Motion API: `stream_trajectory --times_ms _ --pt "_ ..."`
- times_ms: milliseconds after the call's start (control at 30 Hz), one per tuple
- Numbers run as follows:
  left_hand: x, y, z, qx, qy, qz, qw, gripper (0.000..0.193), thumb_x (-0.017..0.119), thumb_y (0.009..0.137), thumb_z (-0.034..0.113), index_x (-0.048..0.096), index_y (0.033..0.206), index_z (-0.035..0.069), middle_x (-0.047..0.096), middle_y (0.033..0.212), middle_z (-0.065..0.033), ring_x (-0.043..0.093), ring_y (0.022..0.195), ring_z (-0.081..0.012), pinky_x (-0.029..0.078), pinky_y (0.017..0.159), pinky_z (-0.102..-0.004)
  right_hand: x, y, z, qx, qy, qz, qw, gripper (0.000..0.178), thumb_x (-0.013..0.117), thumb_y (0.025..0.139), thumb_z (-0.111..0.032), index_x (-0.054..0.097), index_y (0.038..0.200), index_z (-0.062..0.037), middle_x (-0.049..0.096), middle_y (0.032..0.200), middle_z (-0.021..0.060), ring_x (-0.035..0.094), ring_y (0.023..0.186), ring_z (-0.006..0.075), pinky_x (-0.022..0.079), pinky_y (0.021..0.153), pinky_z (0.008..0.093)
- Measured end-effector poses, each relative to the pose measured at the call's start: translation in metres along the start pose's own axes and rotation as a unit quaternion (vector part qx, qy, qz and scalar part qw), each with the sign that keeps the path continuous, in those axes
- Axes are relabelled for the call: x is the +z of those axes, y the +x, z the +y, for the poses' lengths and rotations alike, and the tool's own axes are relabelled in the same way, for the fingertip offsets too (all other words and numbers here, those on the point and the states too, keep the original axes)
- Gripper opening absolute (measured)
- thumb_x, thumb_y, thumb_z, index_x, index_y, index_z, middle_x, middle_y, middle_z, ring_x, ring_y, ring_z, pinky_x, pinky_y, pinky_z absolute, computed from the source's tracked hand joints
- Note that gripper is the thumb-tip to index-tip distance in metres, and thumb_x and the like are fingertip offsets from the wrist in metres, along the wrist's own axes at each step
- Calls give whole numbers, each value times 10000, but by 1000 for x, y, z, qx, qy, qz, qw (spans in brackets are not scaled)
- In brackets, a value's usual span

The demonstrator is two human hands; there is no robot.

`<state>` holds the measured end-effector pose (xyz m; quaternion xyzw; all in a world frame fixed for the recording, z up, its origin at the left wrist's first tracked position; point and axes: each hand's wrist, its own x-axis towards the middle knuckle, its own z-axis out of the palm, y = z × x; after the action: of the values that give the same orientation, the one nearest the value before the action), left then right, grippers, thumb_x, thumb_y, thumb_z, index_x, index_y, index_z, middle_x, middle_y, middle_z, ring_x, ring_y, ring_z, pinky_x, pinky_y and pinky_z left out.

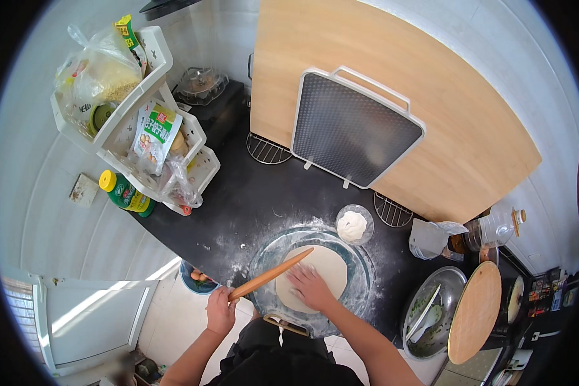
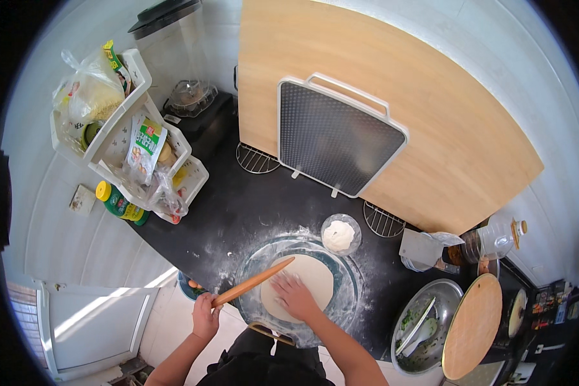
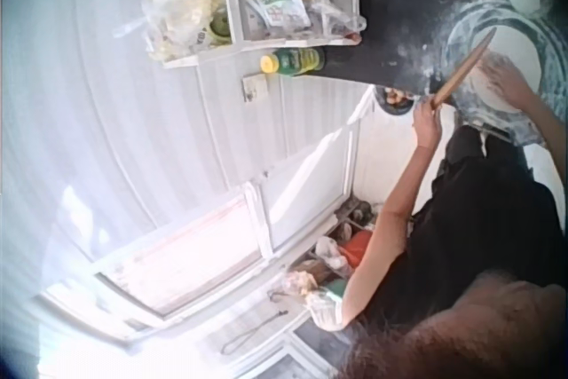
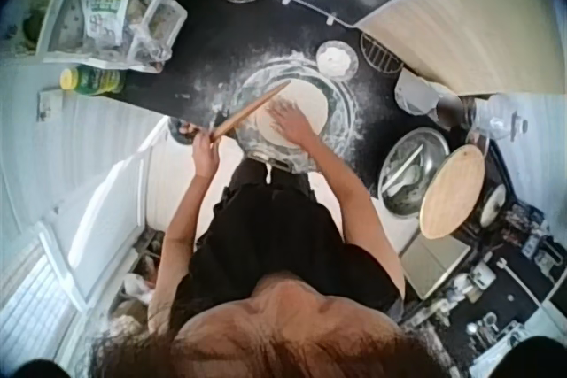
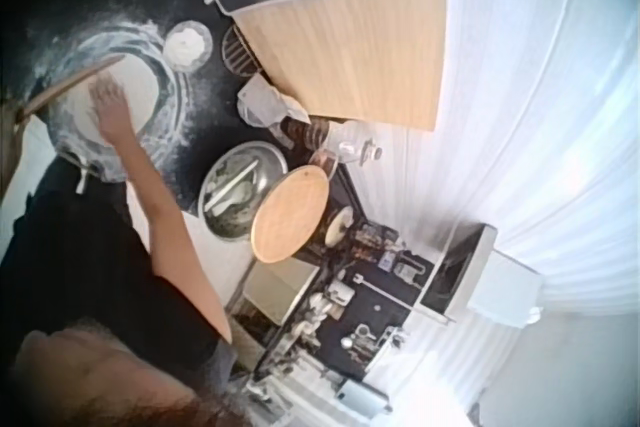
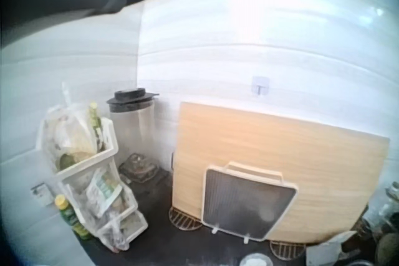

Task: The person rolls out a ball of dough on a floured countertop using a wooden rolling pin. They repeatedly flatten and expand the dough into a large, thin circular sheet, occasionally lifting and rotating it to ensure even thickness.

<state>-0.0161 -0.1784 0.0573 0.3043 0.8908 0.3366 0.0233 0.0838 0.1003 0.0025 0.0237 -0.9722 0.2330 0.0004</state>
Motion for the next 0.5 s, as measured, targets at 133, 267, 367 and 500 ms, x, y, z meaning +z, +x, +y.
stream_trajectory --times_ms 133,267,367,500 --pt "13 3 -2 36 5 -41 998 374 701 754 43 578 1107 33 588 1064 -169 575 984 -362 469 856 -438 -6 -58 30 113 19 145 983 355 568 912 -231 562 1197 -20 614 1128 155 554 1089 335 415 988 452" --pt "35 14 13 72 -15 -69 995 374 699 761 80 583 1112 27 596 1068 -162 578 978 -355 464 852 -448 -21 -50 71 421 370 361 745 268 537 978 -250 577 1095 -13 663 876 91 627 741 172 525 660 317" --pt "44 22 24 94 -15 -87 992 368 698 769 105 582 1106 16 595 1054 -155 579 969 -350 465 844 -453 -42 -25 111 448 507 332 658 253 535 988 -256 577 1062 -17 656 853 76 614 693 126 518 607 271" --pt "62 26 23 109 -5 -112 988 360 698 774 129 581 1095 13 596 1047 -150 576 982 -346 463 851 -451 -41 7 145 430 560 346 618 217 539 980 -225 584 1036 -19 662 888 89 634 752 146 534 654 299"
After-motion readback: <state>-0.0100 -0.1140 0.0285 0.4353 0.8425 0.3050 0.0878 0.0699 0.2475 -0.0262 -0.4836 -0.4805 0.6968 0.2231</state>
